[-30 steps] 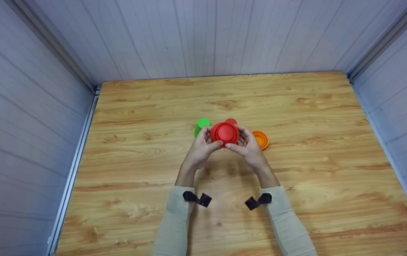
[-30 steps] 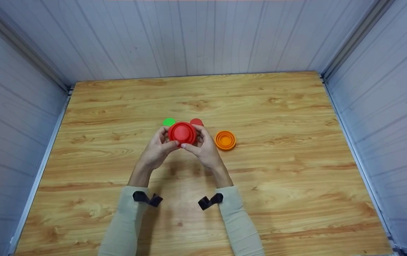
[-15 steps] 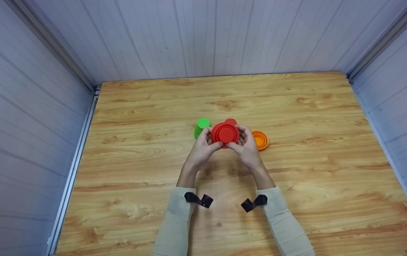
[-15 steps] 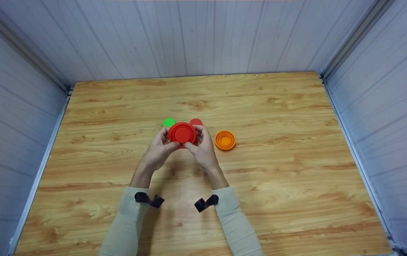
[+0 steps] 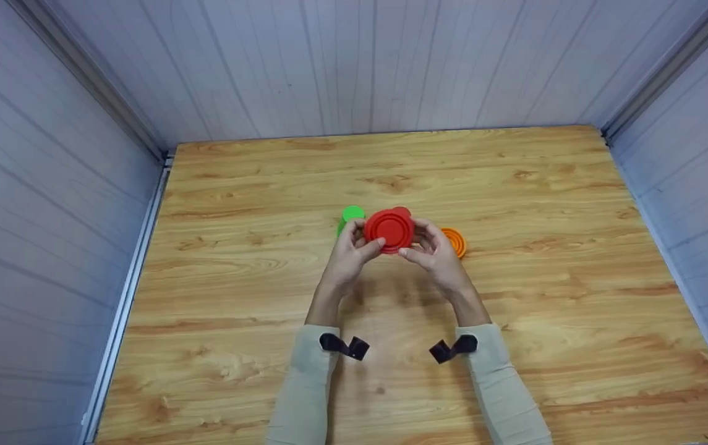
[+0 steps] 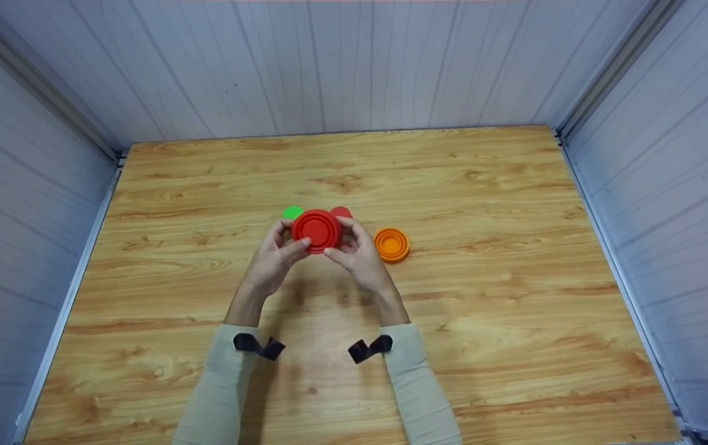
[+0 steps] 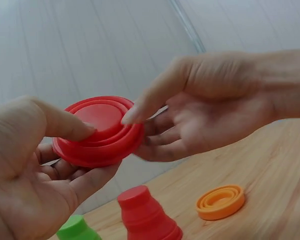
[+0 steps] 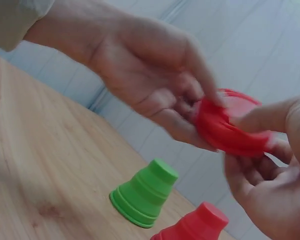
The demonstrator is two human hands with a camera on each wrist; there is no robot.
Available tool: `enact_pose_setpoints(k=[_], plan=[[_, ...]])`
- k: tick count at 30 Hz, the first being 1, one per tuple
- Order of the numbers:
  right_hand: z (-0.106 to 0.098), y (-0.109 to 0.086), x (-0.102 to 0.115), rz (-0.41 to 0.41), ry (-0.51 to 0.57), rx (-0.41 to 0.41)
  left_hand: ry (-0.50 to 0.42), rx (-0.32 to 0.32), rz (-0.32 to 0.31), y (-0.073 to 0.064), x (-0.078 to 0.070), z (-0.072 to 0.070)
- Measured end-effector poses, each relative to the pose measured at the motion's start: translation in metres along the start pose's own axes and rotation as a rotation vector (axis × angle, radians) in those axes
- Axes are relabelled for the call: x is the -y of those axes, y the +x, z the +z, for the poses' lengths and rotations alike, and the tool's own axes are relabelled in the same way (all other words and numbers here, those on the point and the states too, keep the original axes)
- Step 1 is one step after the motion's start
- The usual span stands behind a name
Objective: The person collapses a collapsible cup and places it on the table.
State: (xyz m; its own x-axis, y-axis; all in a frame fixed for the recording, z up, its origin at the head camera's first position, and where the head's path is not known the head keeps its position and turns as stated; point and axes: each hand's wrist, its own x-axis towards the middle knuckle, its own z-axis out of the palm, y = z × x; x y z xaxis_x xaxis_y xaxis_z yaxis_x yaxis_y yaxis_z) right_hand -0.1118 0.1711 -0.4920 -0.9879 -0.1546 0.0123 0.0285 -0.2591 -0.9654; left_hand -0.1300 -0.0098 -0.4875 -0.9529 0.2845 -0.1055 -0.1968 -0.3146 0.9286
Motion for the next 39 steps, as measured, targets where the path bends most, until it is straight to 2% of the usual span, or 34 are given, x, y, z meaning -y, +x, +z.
enact_pose_setpoints(k=[4,9,16,19,25,29,35,39], plan=[[-0.003,0.000,-0.001,-0.008,-0.011,-0.018,0.045,-0.028,0.024,0.002,-0.002,-0.005],[-0.005,0.001,-0.004,-0.020,-0.052,-0.067,0.172,-0.029,0.037,0.003,-0.004,-0.009],[-0.005,0.004,-0.007,-0.039,-0.039,-0.134,0.337,-0.084,0.043,0.004,-0.005,-0.013],[-0.005,0.005,-0.009,-0.037,-0.026,-0.135,0.319,-0.094,0.026,0.005,-0.004,-0.013],[-0.006,0.004,-0.012,-0.020,0.026,-0.118,0.201,-0.067,-0.010,0.005,-0.004,-0.013],[-0.007,0.003,-0.013,-0.007,0.085,-0.124,0.147,-0.077,-0.019,0.004,-0.002,-0.013],[-0.009,0.003,-0.016,0.020,0.143,-0.180,0.111,-0.127,-0.016,0.007,0.004,-0.009],[-0.012,0.003,-0.017,0.027,0.186,-0.237,0.145,-0.146,-0.040,0.009,0.010,-0.004]])
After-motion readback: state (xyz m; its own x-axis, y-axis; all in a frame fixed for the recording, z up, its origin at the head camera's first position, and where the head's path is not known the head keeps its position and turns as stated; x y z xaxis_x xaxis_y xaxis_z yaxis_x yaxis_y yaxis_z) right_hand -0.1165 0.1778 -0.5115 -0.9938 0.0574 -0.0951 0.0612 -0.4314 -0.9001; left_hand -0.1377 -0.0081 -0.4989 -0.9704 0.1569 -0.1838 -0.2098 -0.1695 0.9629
